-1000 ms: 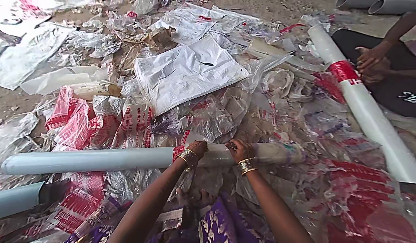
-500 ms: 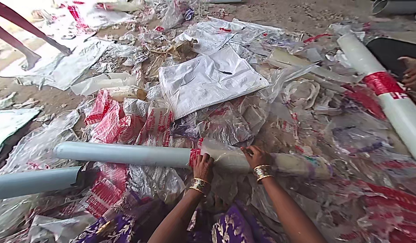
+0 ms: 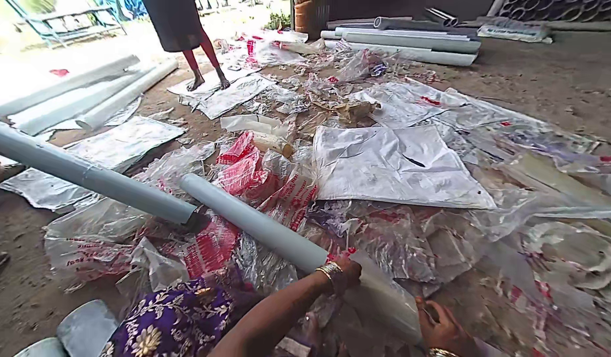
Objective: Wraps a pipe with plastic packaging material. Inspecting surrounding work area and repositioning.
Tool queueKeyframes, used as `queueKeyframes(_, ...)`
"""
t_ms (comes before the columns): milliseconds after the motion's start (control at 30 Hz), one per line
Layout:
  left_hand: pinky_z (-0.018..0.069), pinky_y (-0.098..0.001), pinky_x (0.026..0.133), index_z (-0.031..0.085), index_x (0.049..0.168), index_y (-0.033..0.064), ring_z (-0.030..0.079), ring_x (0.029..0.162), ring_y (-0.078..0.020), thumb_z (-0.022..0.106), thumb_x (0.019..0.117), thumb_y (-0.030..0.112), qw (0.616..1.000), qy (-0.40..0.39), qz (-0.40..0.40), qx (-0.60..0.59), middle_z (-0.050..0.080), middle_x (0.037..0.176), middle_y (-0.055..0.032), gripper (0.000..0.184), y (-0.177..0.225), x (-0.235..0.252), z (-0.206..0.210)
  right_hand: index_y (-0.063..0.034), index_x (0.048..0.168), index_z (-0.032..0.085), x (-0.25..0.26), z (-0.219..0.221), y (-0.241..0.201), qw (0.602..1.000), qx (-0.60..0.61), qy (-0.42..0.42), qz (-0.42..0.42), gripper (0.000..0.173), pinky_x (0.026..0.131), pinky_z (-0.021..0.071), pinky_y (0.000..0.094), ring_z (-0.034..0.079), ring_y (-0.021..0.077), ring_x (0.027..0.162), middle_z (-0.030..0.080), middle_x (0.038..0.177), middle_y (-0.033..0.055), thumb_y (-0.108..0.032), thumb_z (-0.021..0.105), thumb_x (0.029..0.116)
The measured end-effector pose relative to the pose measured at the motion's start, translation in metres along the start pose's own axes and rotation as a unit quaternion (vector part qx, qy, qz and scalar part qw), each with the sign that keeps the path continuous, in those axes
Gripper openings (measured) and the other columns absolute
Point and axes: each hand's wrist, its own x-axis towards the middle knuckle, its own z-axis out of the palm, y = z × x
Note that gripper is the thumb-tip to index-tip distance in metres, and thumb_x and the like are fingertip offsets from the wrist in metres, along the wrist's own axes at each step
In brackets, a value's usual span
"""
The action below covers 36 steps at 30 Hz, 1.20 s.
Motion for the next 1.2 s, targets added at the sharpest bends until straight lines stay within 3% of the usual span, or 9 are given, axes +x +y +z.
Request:
queueKeyframes(133, 0.0455, -0.0667, 0.102, 0.061, 0.124, -0.0103, 0.061, 0.123, -0.0481, 0.055, 0.1053, 0.014, 0.995, 0.027, 0.020, -0.095, 0.064, 0.126, -0.0323, 0.032, -0.005, -0.012, 0.015, 0.0066, 0.100, 0.074, 0.001, -0.005, -0.003, 0.999, -0.001, -0.036, 0.020, 0.043, 0.084, 0.0504, 0.0683, 0.071, 0.0499, 0.094, 0.074, 0.098, 0.0293, -0.034, 0.062, 0.0990)
queueKeyframes(300, 0.0447, -0.0589, 0.106, 0.065, 0.129, 0.0020, 0.057, 0.129, -0.0398, 0.064, 0.1023, 0.036, 0.974, 0.183, 0.038, -0.125, 0.063, 0.131, -0.0219, 0.043, -0.020, -0.028, 0.063, 0.0075, 0.101, 0.074, 0.006, 0.003, 0.004, 0.998, 0.005, -0.047, 0.029, 0.049, 0.086, 0.0486, 0.0708, 0.070, 0.0520, 0.097, 0.072, 0.101, 0.0314, -0.039, 0.059, 0.1010)
queueKeyframes(400, 0.0426, -0.0580, 0.107, 0.066, 0.134, 0.0121, 0.055, 0.130, -0.0395, 0.070, 0.0967, 0.023, 0.966, 0.250, 0.035, -0.056, 0.064, 0.132, -0.0190, 0.039, -0.030, -0.030, 0.084, 0.0075, 0.100, 0.074, 0.003, 0.000, 0.000, 0.999, -0.003, -0.030, 0.025, 0.046, 0.084, 0.0490, 0.0713, 0.070, 0.0528, 0.095, 0.073, 0.100, 0.0311, -0.036, 0.060, 0.1004)
queueKeyframes(533, 0.0484, -0.0534, 0.104, 0.070, 0.129, 0.0105, 0.065, 0.117, -0.0398, 0.060, 0.0982, 0.005, 0.942, 0.332, 0.044, -0.029, 0.071, 0.117, -0.0213, 0.033, -0.032, -0.021, 0.094, 0.0063, 0.097, 0.075, 0.002, 0.003, 0.000, 1.000, -0.008, -0.003, 0.015, 0.042, 0.081, 0.0490, 0.0715, 0.071, 0.0521, 0.091, 0.073, 0.097, 0.0307, -0.034, 0.062, 0.0985)
queueKeyframes(700, 0.0459, -0.0509, 0.110, 0.060, 0.133, -0.0002, 0.063, 0.123, -0.0385, 0.059, 0.0984, 0.003, 0.971, 0.225, -0.010, -0.079, 0.068, 0.124, -0.0233, 0.035, -0.022, -0.023, 0.064, 0.0060, 0.094, 0.075, 0.004, 0.004, -0.003, 1.000, -0.013, 0.009, 0.022, 0.046, 0.077, 0.0499, 0.0702, 0.071, 0.0505, 0.086, 0.074, 0.093, 0.0285, -0.038, 0.062, 0.0976)
queueKeyframes(867, 0.0485, -0.0599, 0.101, 0.054, 0.134, -0.0066, 0.065, 0.114, -0.0431, 0.060, 0.0968, 0.000, 0.983, 0.070, 0.018, -0.168, 0.067, 0.117, -0.0287, 0.038, -0.022, -0.025, 0.014, 0.0034, 0.090, 0.075, -0.007, 0.005, 0.001, 0.998, -0.023, 0.051, 0.002, 0.041, 0.071, 0.0511, 0.0681, 0.073, 0.0466, 0.080, 0.075, 0.090, 0.0249, -0.036, 0.065, 0.0914)
queueKeyframes(1000, 0.0447, -0.0646, 0.102, 0.062, 0.126, -0.0085, 0.063, 0.115, -0.0467, 0.061, 0.0996, 0.006, 0.992, -0.075, 0.101, -0.014, 0.067, 0.119, -0.0315, 0.030, -0.012, -0.020, -0.021, 0.0020, 0.093, 0.077, -0.025, -0.005, -0.003, 0.998, -0.028, 0.056, -0.008, 0.036, 0.071, 0.0532, 0.0649, 0.074, 0.0444, 0.082, 0.076, 0.095, 0.0236, -0.033, 0.068, 0.0892)
queueKeyframes(1100, 0.0435, -0.0675, 0.102, 0.065, 0.122, -0.0067, 0.062, 0.116, -0.0486, 0.067, 0.0964, 0.006, 0.988, -0.095, 0.112, 0.047, 0.067, 0.119, -0.0315, 0.029, 0.002, -0.020, -0.034, -0.0002, 0.092, 0.078, -0.025, -0.008, -0.003, 0.999, -0.029, 0.039, 0.013, 0.033, 0.072, 0.0549, 0.0615, 0.074, 0.0406, 0.081, 0.076, 0.093, 0.0202, -0.032, 0.069, 0.0904)
queueKeyframes(1200, 0.0521, -0.0512, 0.094, 0.064, 0.126, -0.0071, 0.069, 0.098, -0.0322, 0.063, 0.0989, 0.005, 0.982, -0.027, 0.167, -0.089, 0.072, 0.108, -0.0227, 0.029, -0.009, -0.028, -0.068, 0.0010, 0.095, 0.078, -0.007, -0.011, -0.006, 0.998, 0.005, -0.013, 0.065, 0.035, 0.080, 0.0553, 0.0643, 0.074, 0.0422, 0.089, 0.076, 0.095, 0.0216, -0.033, 0.068, 0.0943)
